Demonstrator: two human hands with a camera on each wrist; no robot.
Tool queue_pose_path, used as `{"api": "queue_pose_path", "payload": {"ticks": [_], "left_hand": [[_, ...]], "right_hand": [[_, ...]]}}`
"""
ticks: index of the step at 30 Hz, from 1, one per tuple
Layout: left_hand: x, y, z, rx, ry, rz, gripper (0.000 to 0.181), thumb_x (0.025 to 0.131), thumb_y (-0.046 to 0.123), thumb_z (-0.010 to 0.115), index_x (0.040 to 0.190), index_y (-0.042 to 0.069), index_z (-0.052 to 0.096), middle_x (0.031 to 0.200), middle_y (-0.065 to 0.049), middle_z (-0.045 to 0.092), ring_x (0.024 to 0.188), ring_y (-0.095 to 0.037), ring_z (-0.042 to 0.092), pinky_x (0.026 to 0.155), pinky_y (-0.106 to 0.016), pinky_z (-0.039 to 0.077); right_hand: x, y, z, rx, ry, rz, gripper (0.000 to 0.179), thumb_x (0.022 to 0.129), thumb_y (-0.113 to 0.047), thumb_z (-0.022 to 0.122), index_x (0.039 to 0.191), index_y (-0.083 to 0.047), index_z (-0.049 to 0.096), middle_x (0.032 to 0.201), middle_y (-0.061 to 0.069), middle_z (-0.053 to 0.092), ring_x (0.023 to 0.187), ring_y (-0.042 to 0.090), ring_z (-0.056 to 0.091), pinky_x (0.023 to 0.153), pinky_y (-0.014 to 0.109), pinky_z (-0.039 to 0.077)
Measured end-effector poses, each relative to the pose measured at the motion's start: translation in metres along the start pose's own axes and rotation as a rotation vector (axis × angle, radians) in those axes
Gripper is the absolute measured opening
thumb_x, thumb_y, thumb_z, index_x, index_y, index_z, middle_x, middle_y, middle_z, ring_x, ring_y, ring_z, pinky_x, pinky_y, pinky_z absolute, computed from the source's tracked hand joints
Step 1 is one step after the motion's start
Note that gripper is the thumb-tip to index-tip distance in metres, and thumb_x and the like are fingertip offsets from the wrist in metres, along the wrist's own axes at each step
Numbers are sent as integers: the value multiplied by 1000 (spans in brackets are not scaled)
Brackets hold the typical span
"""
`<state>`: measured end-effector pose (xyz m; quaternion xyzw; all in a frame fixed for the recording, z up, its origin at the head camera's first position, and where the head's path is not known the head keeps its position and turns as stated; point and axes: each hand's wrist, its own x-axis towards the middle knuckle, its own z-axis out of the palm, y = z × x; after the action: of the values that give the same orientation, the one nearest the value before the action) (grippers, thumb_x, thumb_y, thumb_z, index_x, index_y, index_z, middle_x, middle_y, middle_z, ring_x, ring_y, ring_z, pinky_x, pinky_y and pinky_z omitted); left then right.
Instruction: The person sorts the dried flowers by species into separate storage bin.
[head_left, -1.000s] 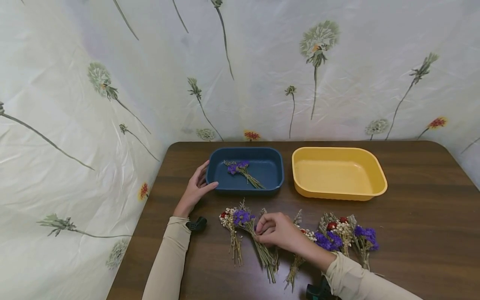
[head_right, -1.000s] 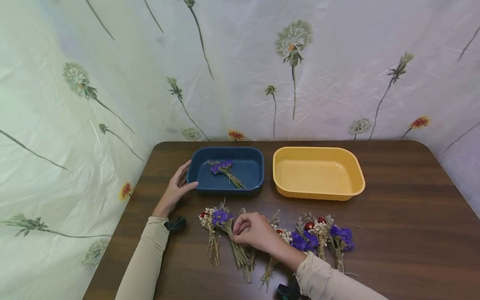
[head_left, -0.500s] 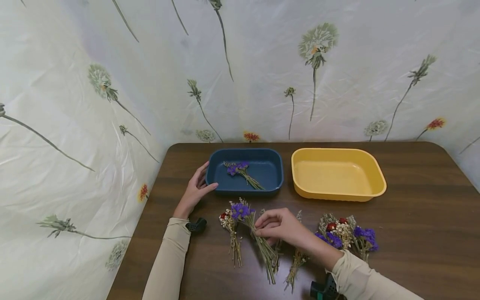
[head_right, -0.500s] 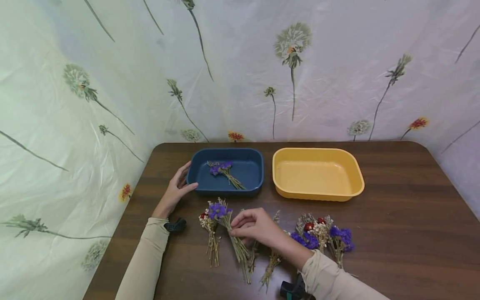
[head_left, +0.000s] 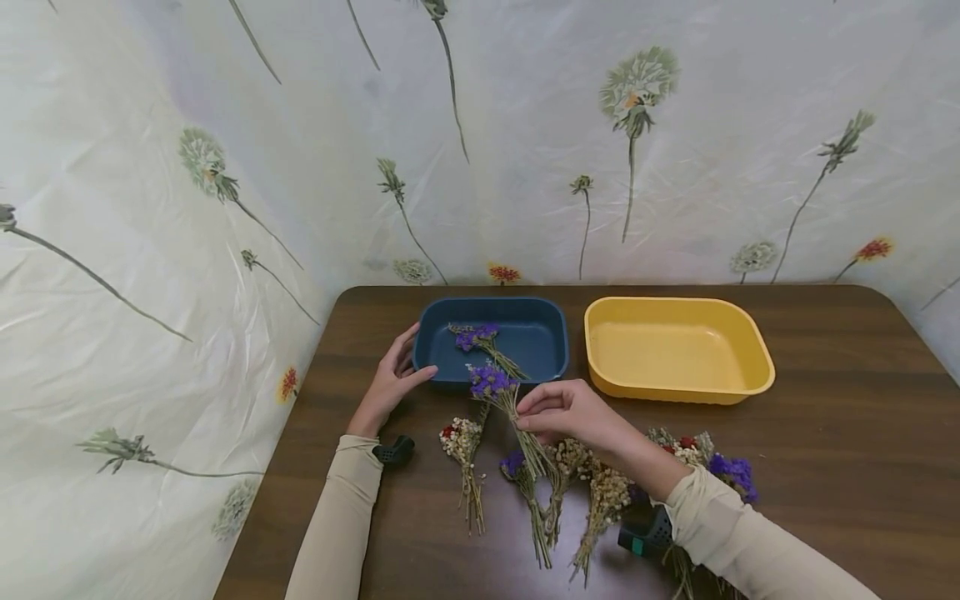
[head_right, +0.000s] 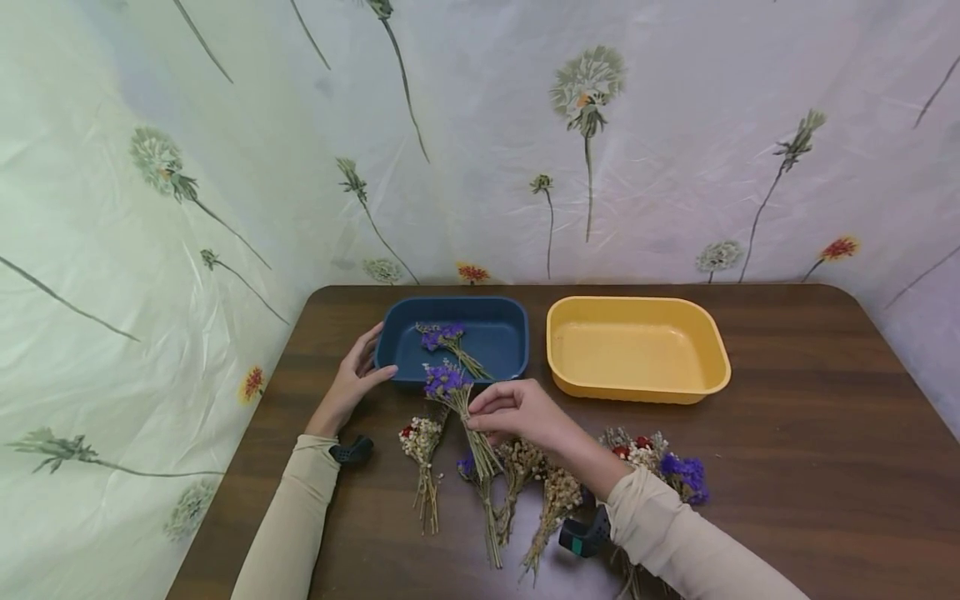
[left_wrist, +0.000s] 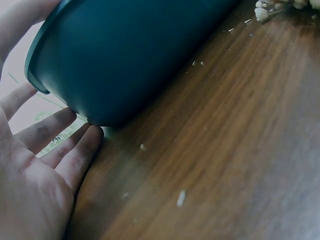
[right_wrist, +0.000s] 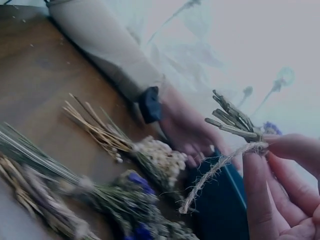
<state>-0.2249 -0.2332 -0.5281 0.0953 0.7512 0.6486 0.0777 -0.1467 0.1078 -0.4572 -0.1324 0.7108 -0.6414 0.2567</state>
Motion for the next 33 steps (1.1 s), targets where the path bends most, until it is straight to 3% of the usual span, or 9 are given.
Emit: {"api": "queue_pose_path", "payload": {"ticks": [14,22,33], "left_hand": [[3,-3,1,26,16,6,77,98,22,73,161,39,32,167,-8,34,155,-34,34,124,-58,31],[2,-1,0,39,23,-1,77,97,25,74,160,42,33,168,-7,33,156,-34,33,124,-58,31],[1,0,0,-1,8,-13,81,97,19,73,163,37,28,170,-9,30,157,-33,31,125,-57,30]], "right_hand": [[44,-11,-26,-14,50,31,31,92,-21,79,115,-1,74,102,-2,80,97,14,74,87,38,63],[71,-14,-33,3,74,82,27,92,-16,79,114,-1,75,99,-4,80,94,11,74,84,33,63],[99,-27,-44,-101,89,138,30,95,-19,76,120,-4,75,114,3,77,99,13,73,91,36,62]]}}
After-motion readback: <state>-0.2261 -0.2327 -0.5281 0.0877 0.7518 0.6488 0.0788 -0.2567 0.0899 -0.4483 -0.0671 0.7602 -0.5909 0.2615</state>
